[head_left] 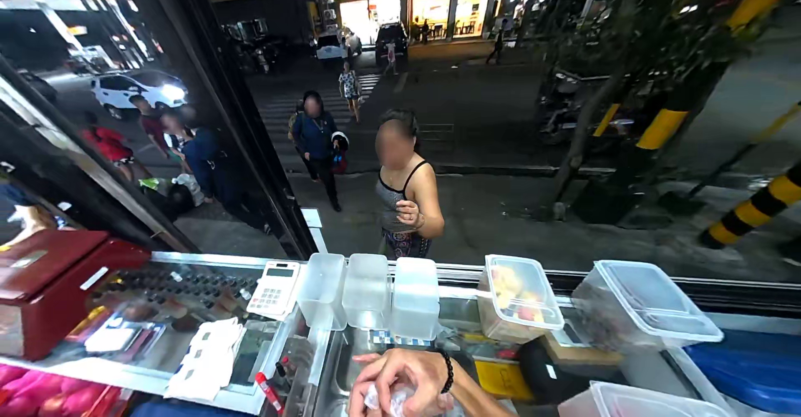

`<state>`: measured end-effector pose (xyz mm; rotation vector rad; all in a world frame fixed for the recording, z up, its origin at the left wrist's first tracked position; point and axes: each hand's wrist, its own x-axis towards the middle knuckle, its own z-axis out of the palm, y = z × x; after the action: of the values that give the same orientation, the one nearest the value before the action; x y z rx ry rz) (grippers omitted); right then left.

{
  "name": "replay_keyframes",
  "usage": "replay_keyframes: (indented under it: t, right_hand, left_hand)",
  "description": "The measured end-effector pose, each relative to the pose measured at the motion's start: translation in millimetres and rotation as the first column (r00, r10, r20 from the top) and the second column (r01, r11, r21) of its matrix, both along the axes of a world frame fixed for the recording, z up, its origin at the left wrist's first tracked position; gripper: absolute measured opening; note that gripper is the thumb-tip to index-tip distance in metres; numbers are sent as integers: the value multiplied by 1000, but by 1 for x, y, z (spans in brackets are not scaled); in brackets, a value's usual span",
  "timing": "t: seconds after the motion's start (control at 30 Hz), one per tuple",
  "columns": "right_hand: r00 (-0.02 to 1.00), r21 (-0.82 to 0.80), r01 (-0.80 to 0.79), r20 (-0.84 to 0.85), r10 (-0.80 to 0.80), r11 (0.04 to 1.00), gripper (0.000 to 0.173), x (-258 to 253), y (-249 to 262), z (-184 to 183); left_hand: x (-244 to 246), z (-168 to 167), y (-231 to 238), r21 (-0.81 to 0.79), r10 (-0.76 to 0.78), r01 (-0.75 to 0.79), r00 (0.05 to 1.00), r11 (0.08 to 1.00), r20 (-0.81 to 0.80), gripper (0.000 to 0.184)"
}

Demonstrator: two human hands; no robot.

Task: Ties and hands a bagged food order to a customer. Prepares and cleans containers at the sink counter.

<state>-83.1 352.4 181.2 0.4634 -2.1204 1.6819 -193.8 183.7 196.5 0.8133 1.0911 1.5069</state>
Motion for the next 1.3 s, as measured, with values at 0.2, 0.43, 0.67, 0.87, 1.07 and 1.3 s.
replay_keyframes:
  t: [0.2, 0.43, 0.67, 0.87, 1.07, 1.3]
  right_hand:
    - [998, 42, -42, 50, 40, 998, 40, 0, 10, 7]
    - [979, 29, 68, 191, -72, 997, 27, 5, 17, 12]
    - [731, 56, 230, 649, -210, 972, 11, -8, 3, 40]
    - [642, 246, -28, 747, -172, 969, 21, -24, 15, 54]
    - [753, 270, 313, 514, -412, 910, 20, 19, 8, 117]
    - [476, 26, 642, 770, -425, 766, 44, 62, -91, 32]
  left_hand:
    - [-2, -7, -1, 98, -62, 45, 983, 994, 174, 22]
    - [-8, -4, -13, 74, 87, -70, 959, 995, -271, 19]
    - [10, -41, -9, 562, 587, -179, 165, 808, -792, 4]
    - [9, -32, -8, 550, 543, -90, -95, 830, -834, 5]
    - [21, -3, -17, 224, 226, -270, -24, 937, -974, 13]
    - [-2, 10, -12, -238, 20, -88, 962, 967, -272, 11]
